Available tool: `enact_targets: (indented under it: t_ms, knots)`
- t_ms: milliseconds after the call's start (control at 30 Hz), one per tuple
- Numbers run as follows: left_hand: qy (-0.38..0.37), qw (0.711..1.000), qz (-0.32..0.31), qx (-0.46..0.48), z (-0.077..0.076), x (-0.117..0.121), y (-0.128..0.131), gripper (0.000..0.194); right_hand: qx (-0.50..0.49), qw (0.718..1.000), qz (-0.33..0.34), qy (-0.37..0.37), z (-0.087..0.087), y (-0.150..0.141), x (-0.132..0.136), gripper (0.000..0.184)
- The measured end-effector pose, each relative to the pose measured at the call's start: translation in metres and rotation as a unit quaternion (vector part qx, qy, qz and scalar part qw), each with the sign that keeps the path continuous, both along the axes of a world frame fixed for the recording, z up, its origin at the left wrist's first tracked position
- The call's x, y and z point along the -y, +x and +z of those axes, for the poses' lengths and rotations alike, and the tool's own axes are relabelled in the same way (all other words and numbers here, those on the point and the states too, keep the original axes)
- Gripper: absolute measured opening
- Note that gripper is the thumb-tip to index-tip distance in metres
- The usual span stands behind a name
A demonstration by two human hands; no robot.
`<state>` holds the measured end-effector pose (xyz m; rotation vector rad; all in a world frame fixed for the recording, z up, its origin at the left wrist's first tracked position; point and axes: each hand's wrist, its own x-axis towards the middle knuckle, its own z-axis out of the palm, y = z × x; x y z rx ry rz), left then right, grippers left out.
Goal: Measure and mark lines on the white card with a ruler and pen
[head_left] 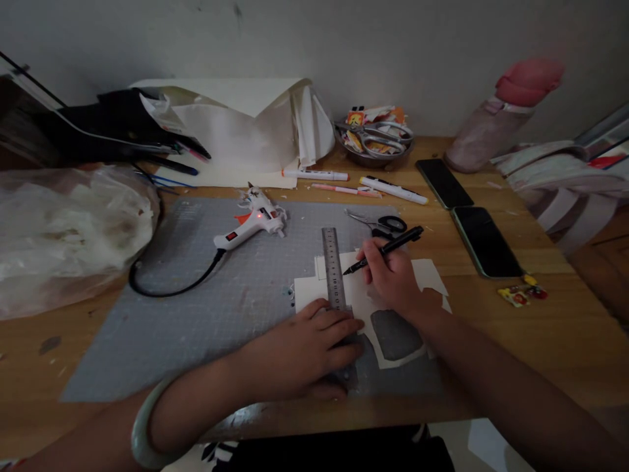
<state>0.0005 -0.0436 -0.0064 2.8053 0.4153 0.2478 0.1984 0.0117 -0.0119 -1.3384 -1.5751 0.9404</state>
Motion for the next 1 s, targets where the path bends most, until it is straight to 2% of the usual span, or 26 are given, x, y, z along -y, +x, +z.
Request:
enact_targets:
  t_ms: [367, 1000]
  knots:
    - [-0.001, 1.0, 0.0, 0.001, -0.0005, 0.0001, -0.0004, 0.052, 0.015, 0.999, 0.002, 0.031, -0.0059, 0.0038, -0.004, 0.04]
    - [-0.006, 1.0, 0.004, 0.002, 0.0015, 0.0002, -0.0002, 0.052, 0.002, 1.0, -0.002, 0.01, -0.0026, 0.003, -0.0043, 0.043]
